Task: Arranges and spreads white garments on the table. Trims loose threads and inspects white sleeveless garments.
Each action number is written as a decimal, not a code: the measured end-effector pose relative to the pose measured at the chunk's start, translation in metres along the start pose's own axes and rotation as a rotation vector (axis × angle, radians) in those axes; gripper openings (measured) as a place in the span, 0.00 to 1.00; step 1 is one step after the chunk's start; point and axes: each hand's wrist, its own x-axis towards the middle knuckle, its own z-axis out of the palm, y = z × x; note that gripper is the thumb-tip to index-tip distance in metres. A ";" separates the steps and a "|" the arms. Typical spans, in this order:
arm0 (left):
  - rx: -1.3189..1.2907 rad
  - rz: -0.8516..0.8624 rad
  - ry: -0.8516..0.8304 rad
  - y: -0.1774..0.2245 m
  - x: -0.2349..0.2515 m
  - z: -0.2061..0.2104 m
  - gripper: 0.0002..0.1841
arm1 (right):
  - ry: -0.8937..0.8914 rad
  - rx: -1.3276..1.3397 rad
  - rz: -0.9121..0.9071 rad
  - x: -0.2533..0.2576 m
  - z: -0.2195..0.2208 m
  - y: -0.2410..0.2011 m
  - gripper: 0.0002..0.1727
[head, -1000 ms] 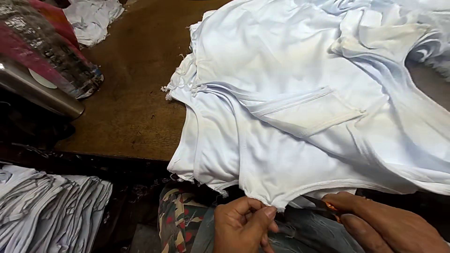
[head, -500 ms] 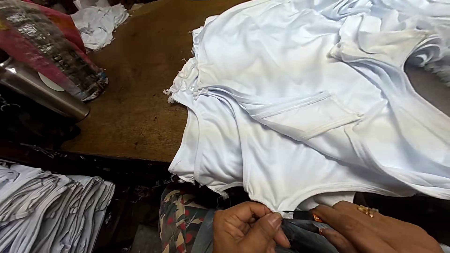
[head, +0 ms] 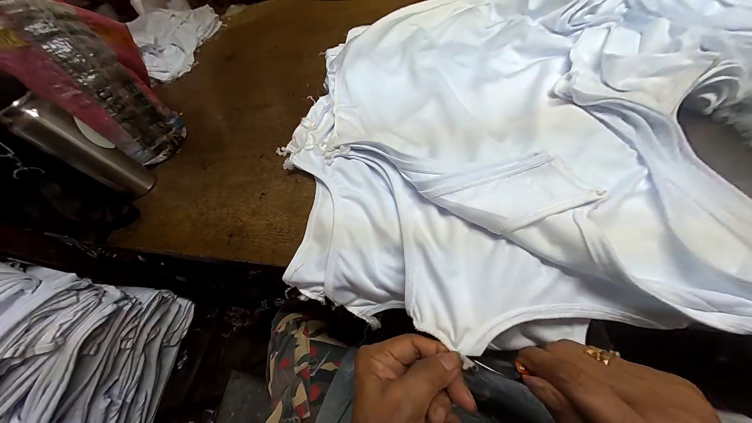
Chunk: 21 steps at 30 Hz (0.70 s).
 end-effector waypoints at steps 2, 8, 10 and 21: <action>0.008 0.010 0.000 0.000 0.000 0.000 0.09 | -0.030 0.015 0.003 0.000 0.000 0.000 0.23; 0.039 0.058 -0.014 -0.002 -0.001 -0.003 0.09 | 0.047 -0.052 0.027 0.002 0.006 -0.007 0.21; 0.028 0.051 -0.013 -0.004 -0.001 -0.004 0.11 | 0.073 -0.084 0.019 0.003 0.009 -0.007 0.20; 0.138 -0.127 0.037 -0.010 0.017 0.001 0.10 | -0.079 0.696 0.212 -0.017 0.001 0.015 0.30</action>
